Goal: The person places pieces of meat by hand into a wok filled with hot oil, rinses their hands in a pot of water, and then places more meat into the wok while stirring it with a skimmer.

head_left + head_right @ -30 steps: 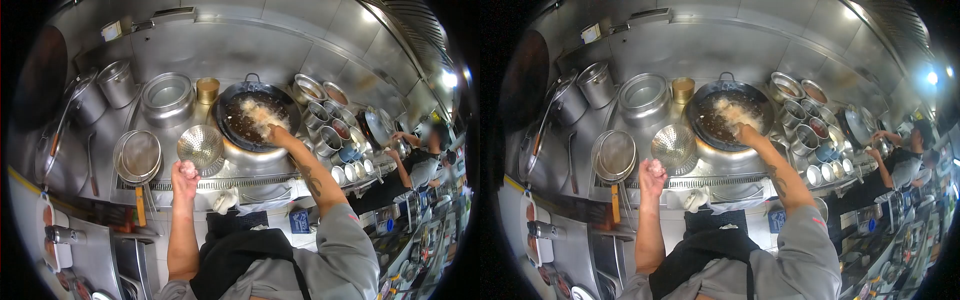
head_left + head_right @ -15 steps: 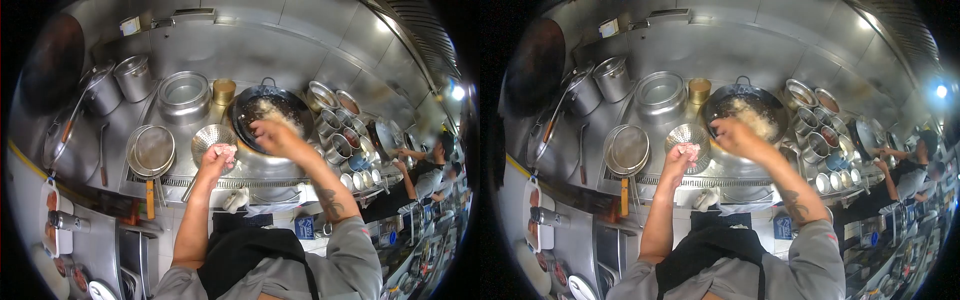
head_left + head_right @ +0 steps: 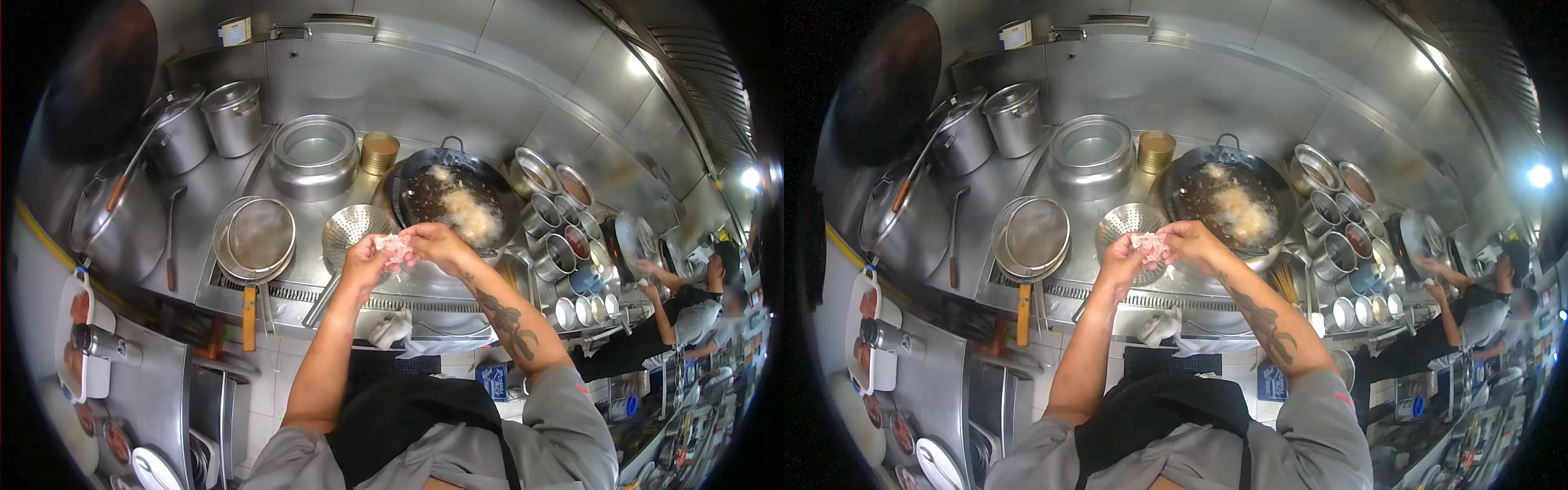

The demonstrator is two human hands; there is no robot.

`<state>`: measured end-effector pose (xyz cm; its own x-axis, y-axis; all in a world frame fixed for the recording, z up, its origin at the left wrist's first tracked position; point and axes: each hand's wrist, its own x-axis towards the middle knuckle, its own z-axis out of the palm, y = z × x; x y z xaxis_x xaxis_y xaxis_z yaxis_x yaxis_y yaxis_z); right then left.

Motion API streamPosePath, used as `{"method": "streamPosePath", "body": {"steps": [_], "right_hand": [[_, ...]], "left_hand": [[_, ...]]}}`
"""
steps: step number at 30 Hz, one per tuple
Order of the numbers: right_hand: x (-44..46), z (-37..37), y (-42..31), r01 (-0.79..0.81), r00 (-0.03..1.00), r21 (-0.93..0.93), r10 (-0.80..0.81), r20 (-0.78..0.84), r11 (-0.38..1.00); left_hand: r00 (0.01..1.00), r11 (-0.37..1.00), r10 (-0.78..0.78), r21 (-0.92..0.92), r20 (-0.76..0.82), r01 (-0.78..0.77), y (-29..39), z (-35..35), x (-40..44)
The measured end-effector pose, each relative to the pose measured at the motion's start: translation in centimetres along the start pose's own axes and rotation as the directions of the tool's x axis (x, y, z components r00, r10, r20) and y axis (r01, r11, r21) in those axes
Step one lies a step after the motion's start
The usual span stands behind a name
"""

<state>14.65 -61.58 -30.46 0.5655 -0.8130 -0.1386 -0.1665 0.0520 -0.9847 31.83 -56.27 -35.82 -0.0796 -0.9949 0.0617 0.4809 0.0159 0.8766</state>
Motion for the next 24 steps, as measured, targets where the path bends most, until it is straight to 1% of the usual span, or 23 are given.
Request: {"method": "streamPosePath", "body": {"steps": [1,3,4,5,7,9,10,13,16,18,19,21,22,24], "right_hand": [[0.1,0.1,0.3,0.012,1.000,-0.010,-0.012,-0.013,1.000],[-0.3,1.3,0.3,0.123,0.992,-0.058,-0.123,0.015,0.991],[-0.4,1.7,0.3,0.179,0.984,-0.080,-0.177,0.029,0.981],[-0.2,1.6,0.5,0.222,0.975,-0.218,-0.224,0.015,0.951],[0.1,1.1,1.1,0.284,0.948,-0.480,-0.320,0.008,0.830],[0.4,0.9,1.2,0.138,0.984,-0.321,-0.167,-0.063,0.937],[0.5,0.9,1.2,0.061,0.993,-0.235,-0.084,-0.089,0.970],[0.2,1.1,0.6,-0.015,0.994,0.079,0.024,-0.107,0.997],[-0.6,2.3,-0.1,0.053,0.998,0.084,-0.052,-0.021,0.995],[0.1,1.9,1.4,0.148,0.988,-0.111,-0.142,0.065,0.983],[0.4,1.5,2.2,0.199,0.977,-0.205,-0.178,0.114,0.958],[-0.2,1.9,0.6,0.122,0.992,-0.291,-0.119,0.028,0.949],[-0.4,2.0,0.0,0.084,0.995,-0.332,-0.094,-0.015,0.940],[-0.4,1.9,0.1,0.091,0.995,-0.138,-0.097,-0.033,0.986]], "left_hand": [[1.000,1.000,-0.005,0.012,0.011,0.005,-0.1,-0.3,0.0],[0.999,0.999,-0.017,0.036,0.035,0.016,0.0,-0.6,0.2],[0.999,0.999,-0.045,0.003,0.014,0.045,0.0,-0.6,0.2],[0.997,0.997,-0.075,-0.030,-0.005,0.074,0.4,-0.3,0.0],[0.993,0.988,-0.117,-0.103,-0.036,0.112,0.5,0.0,-0.2],[0.988,0.976,-0.139,-0.179,-0.060,0.127,-0.1,-0.3,-0.2],[0.989,0.976,-0.137,-0.180,-0.063,0.123,-0.4,-0.5,0.0],[0.990,0.979,-0.119,-0.172,-0.073,0.105,-0.8,-0.8,0.2],[0.995,0.992,-0.078,-0.109,-0.067,0.070,-0.1,-0.5,-0.1],[0.998,0.998,-0.048,-0.031,-0.028,0.047,0.4,-0.1,-0.4],[0.999,0.999,-0.043,-0.024,-0.025,0.042,0.2,-0.1,-0.3],[0.999,1.000,-0.027,-0.009,-0.021,0.027,-0.3,-0.3,-0.1],[0.999,0.998,-0.040,-0.056,-0.017,0.039,-0.4,-0.3,0.0],[0.998,0.987,-0.063,-0.151,-0.007,0.061,-0.5,-0.4,0.0]]}}
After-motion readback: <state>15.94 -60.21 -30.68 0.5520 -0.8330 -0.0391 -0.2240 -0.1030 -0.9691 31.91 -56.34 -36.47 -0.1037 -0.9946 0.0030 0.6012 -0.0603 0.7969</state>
